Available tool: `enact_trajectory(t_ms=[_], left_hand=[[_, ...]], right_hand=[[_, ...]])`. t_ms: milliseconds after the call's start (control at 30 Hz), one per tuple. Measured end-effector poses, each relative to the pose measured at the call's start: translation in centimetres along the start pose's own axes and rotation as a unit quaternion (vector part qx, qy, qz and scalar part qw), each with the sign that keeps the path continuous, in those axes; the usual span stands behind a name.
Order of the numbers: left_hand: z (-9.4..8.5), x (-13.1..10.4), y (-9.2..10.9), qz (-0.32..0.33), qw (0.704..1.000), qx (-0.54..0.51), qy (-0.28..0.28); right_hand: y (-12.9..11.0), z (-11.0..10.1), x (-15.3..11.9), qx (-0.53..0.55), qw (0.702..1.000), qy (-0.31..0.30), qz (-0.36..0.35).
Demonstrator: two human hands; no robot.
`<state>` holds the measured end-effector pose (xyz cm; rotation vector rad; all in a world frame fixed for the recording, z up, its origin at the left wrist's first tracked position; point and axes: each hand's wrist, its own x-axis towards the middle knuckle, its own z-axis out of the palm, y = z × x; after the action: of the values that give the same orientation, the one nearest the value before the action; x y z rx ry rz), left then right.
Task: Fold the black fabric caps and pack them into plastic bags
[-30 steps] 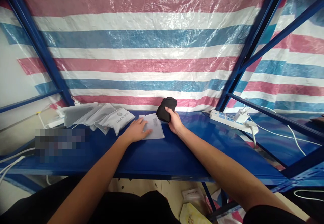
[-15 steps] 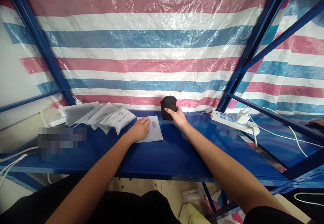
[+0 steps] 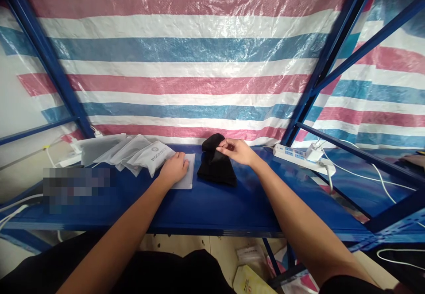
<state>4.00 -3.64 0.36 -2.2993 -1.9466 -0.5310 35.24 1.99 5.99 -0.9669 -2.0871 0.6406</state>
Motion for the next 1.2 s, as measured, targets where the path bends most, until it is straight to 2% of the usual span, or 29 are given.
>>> enact_trajectory(t_ms=[133,200,267,367,433,600,700,767,833,867,933,1033,1100,1200], left_hand=[[-0.1,-0.2,0.0,0.058,0.997,-0.037,0.018],[-0.3,-0.5,0.4,0.138,0.987,-0.077,0.038],[-0.4,-0.8,1.1,0.241,0.962,-0.121,0.048],[-0.3,-1.2,2.4,0.337,0.928,-0.156,0.02],[-0.1,-1.2,3.0,0.351,0.923,-0.159,-0.005],[-0.1,-1.5,4.2,0.368,0.91,-0.188,-0.037],[-1.0,-2.3,5.4,0.381,0.877,-0.282,-0.074],[-1.7,-2.8,6.0,0.377,0.846,-0.36,-0.111],[-2.2,-2.9,6.0,0.342,0.831,-0.422,-0.121],[-2.4,-2.8,5.7,0.31,0.836,-0.441,-0.108],[-2.6,-2.3,4.7,0.238,0.864,-0.441,-0.049],[-2.5,-1.5,2.6,0.164,0.918,-0.359,0.033],[-2.5,-1.1,1.6,0.142,0.947,-0.282,0.057],[-2.4,-0.8,1.0,0.124,0.97,-0.202,0.058]], right_hand=[[-0.4,0.8,-0.1,-0.072,0.997,0.002,-0.023],[-1.0,1.0,-0.2,-0.116,0.993,-0.003,-0.03],[-1.4,0.9,-0.4,-0.152,0.987,-0.037,-0.033],[-1.5,0.7,-0.5,-0.176,0.98,-0.086,-0.036],[-1.3,0.5,-0.5,-0.167,0.983,-0.074,-0.018],[-0.3,0.2,0.2,-0.027,0.998,0.033,0.042],[0.0,0.3,0.6,0.039,0.996,0.069,0.038],[0.1,0.4,0.7,0.046,0.996,0.064,0.037],[0.2,0.5,0.7,0.018,0.998,0.05,0.037],[0.3,0.5,0.6,-0.004,0.999,0.039,0.037],[0.1,0.7,0.5,-0.044,0.998,0.01,0.034],[-0.6,1.4,0.2,-0.073,0.996,-0.053,0.022],[-1.3,2.5,-0.1,-0.103,0.99,-0.1,0.001],[-2.3,4.6,-0.5,-0.227,0.962,-0.145,-0.032]])
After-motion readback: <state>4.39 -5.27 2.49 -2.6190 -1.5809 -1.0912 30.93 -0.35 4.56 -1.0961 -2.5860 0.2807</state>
